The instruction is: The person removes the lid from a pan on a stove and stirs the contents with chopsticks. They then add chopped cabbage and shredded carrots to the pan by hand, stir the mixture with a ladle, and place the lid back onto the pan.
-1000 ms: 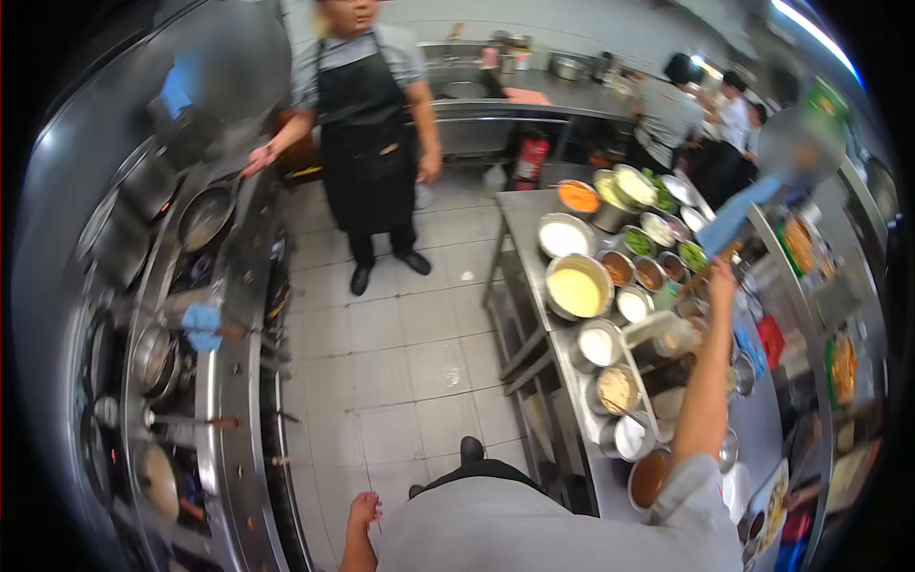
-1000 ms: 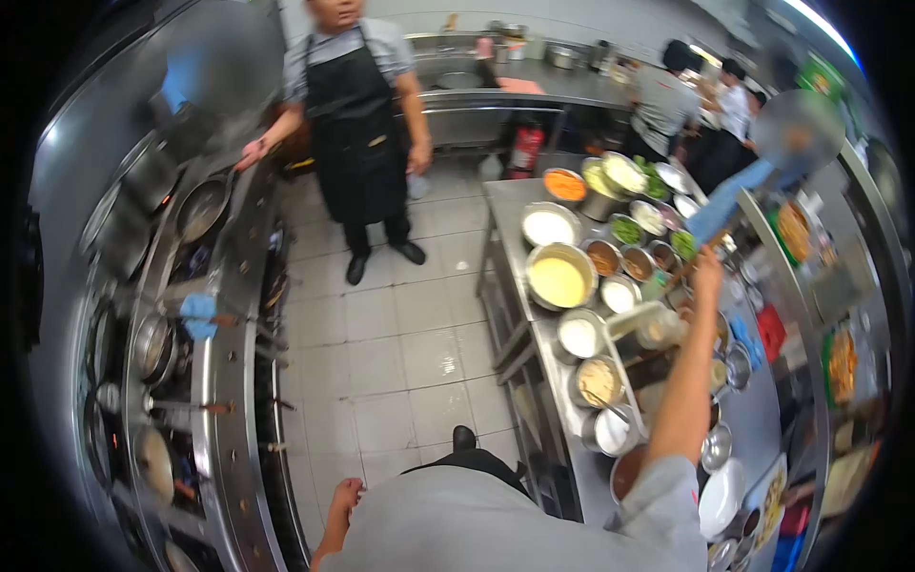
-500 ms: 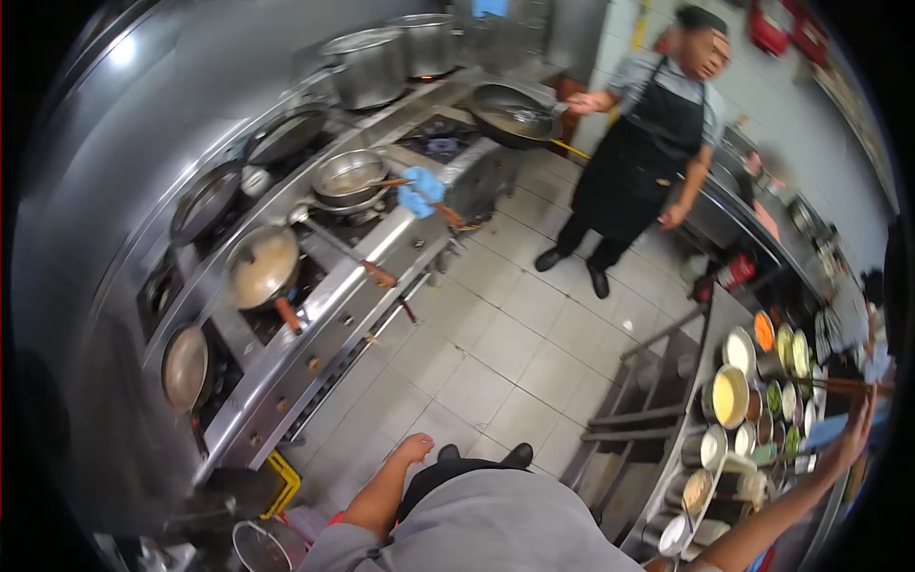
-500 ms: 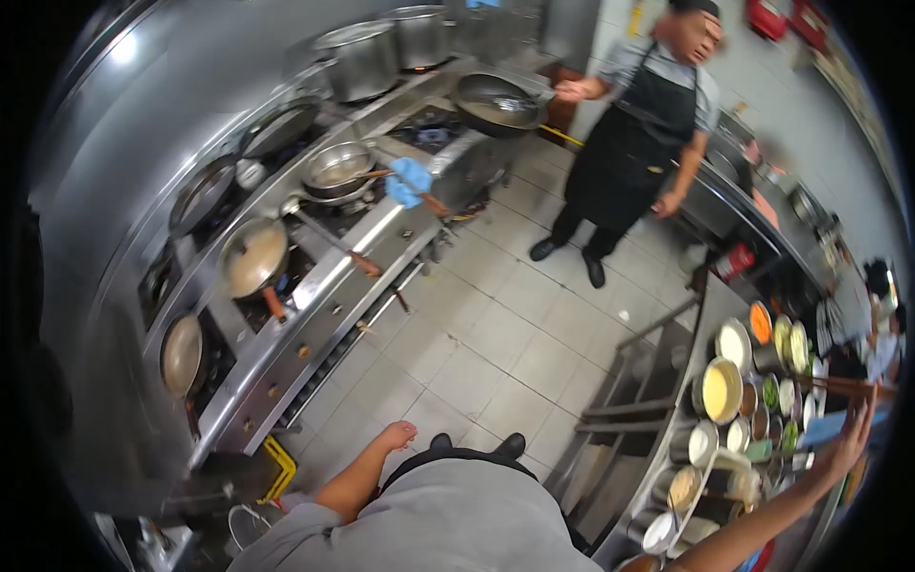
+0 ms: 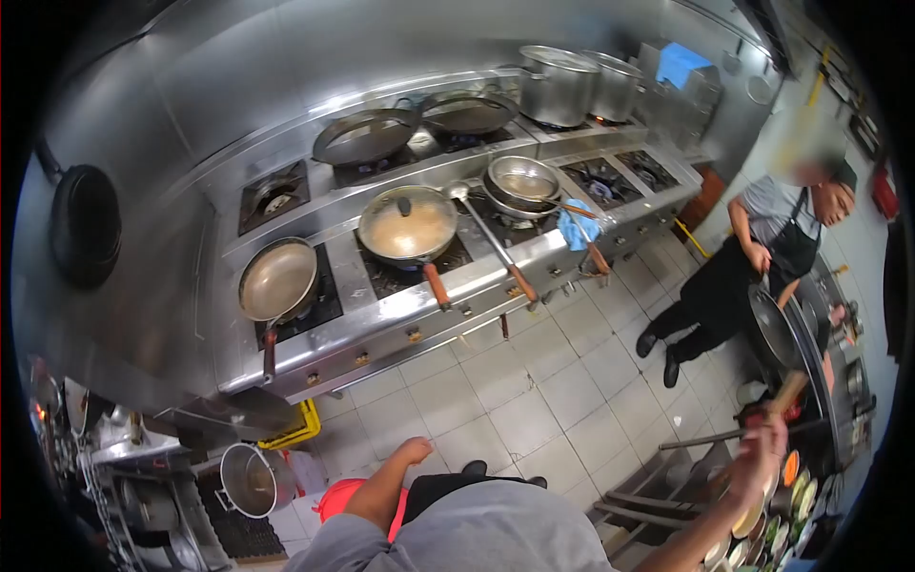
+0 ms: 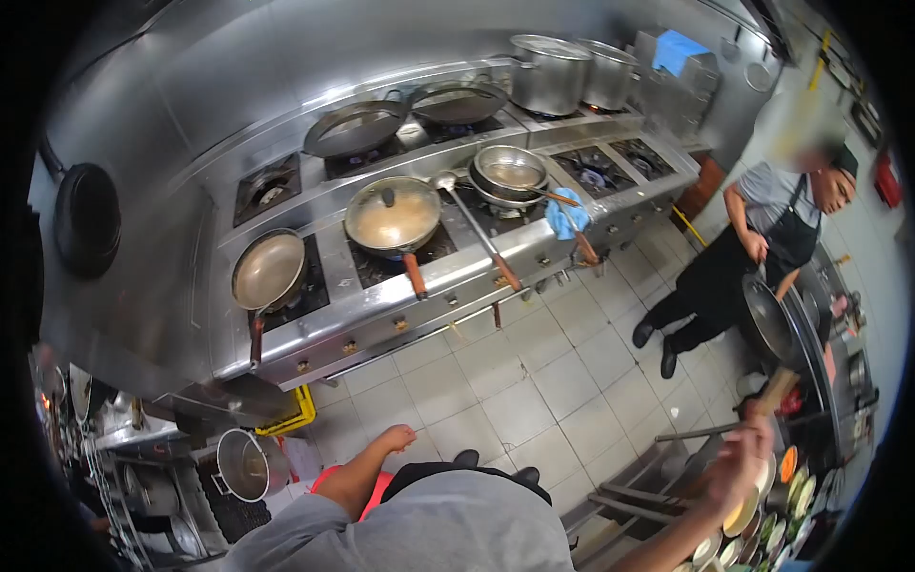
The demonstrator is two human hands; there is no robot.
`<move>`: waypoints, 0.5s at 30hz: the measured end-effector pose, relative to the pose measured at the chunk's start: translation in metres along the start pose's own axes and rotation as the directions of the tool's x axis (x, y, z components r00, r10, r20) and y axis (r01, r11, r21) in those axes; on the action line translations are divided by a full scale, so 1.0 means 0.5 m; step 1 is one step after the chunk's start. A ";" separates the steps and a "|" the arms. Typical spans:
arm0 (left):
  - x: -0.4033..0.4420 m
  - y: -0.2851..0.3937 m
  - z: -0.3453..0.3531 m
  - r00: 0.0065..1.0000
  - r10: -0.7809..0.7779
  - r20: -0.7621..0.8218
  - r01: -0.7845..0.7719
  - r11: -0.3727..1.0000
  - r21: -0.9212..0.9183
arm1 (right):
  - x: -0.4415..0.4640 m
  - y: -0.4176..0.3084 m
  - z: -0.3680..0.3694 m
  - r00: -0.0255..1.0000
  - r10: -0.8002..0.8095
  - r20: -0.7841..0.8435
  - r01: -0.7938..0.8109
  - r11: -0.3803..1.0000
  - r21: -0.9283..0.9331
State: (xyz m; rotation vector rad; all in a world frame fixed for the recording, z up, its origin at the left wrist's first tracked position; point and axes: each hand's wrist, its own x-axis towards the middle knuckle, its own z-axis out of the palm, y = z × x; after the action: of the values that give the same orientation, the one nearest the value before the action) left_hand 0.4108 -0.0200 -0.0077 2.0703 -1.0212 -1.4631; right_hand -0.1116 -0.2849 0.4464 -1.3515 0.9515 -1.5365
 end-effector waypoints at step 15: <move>-0.155 -0.126 0.024 0.901 -0.399 -0.171 0.311 0.867 -0.389 | -0.046 0.321 0.580 0.119 0.641 0.758 -0.366 0.738 -0.566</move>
State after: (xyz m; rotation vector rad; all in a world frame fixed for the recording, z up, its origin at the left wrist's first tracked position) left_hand 0.4062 0.0805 -0.0066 2.1699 -0.2537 -1.3799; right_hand 0.1954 -0.3197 0.3250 -1.5096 0.6656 0.1033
